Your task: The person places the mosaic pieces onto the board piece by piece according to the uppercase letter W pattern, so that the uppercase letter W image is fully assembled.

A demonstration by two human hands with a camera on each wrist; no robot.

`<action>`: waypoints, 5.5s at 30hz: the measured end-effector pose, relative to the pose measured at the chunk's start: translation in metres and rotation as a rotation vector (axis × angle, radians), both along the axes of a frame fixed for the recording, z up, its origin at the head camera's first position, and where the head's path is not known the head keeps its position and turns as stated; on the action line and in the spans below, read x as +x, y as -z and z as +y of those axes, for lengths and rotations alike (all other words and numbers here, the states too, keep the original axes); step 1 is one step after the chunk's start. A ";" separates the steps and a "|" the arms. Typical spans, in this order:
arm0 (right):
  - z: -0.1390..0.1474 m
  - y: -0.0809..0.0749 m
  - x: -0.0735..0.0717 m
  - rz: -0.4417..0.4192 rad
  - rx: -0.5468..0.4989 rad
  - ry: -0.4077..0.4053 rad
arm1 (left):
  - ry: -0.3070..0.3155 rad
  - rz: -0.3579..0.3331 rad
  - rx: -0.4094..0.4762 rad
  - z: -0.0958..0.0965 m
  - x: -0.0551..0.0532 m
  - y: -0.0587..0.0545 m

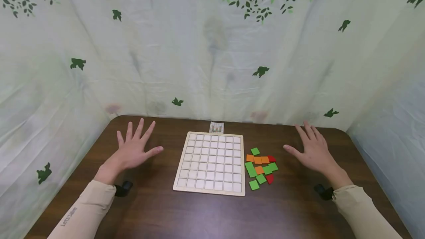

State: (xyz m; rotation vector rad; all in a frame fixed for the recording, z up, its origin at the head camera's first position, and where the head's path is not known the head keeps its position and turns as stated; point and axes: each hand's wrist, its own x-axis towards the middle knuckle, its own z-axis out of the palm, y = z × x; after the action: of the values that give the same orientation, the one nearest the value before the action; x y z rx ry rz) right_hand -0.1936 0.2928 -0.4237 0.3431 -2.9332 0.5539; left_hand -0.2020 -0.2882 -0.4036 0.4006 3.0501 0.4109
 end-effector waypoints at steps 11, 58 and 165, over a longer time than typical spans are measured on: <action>-0.025 0.013 -0.005 -0.060 -0.072 -0.052 | 0.045 -0.007 0.094 0.019 0.006 0.023; -0.092 0.034 -0.039 -0.233 -0.052 -0.302 | 0.260 -0.209 0.276 0.063 0.023 0.060; -0.175 0.024 -0.040 -0.273 -0.127 -0.244 | 0.277 -0.232 0.322 0.064 0.027 0.063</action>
State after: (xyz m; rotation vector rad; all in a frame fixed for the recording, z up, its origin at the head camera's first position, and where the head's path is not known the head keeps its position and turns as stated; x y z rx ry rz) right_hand -0.2336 0.1174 -0.4474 0.6645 -3.1121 0.8796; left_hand -0.1755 -0.2247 -0.4667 0.7207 2.6546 0.8651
